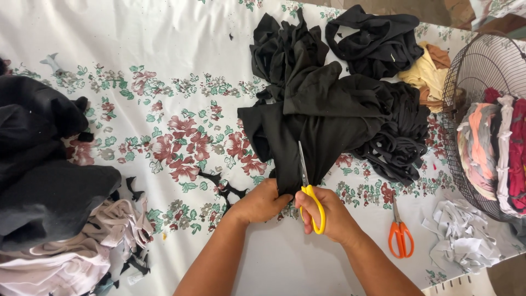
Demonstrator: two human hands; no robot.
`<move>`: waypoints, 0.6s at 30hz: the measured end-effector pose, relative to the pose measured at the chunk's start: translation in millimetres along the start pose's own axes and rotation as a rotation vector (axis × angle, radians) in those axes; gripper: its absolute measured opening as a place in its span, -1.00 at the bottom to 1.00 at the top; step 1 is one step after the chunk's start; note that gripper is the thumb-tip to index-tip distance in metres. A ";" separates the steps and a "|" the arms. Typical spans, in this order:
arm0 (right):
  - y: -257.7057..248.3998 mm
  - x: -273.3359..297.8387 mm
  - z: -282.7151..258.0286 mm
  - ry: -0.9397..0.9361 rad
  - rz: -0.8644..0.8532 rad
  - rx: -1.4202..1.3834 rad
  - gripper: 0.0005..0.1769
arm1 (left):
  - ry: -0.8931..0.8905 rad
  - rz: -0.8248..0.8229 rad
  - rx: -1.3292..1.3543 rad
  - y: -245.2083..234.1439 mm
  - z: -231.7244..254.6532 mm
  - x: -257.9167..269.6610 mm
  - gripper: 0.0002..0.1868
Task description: Cutting black fabric into thin strips using scissors.
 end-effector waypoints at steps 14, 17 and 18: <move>-8.2 -0.5 -22.4 0.152 0.060 0.116 -0.59 | 0.029 -0.048 -0.075 3.3 8.2 -1.2 -0.75; -9.4 1.2 -11.0 0.139 0.078 0.150 -0.61 | -0.031 0.121 -0.025 -10.8 17.3 -1.5 -0.70; -10.9 2.1 -4.8 0.137 0.085 0.158 -0.58 | -0.007 0.287 0.032 -22.5 22.9 0.6 -0.64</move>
Point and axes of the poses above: each hand's wrist, its own x-axis away from the middle knuckle, its own y-axis out of the palm, z = x × y, the point moved 7 cm from there along -x, towards the middle knuckle, and after that the axes turned 6 degrees about -x, right-handed, at the moved point
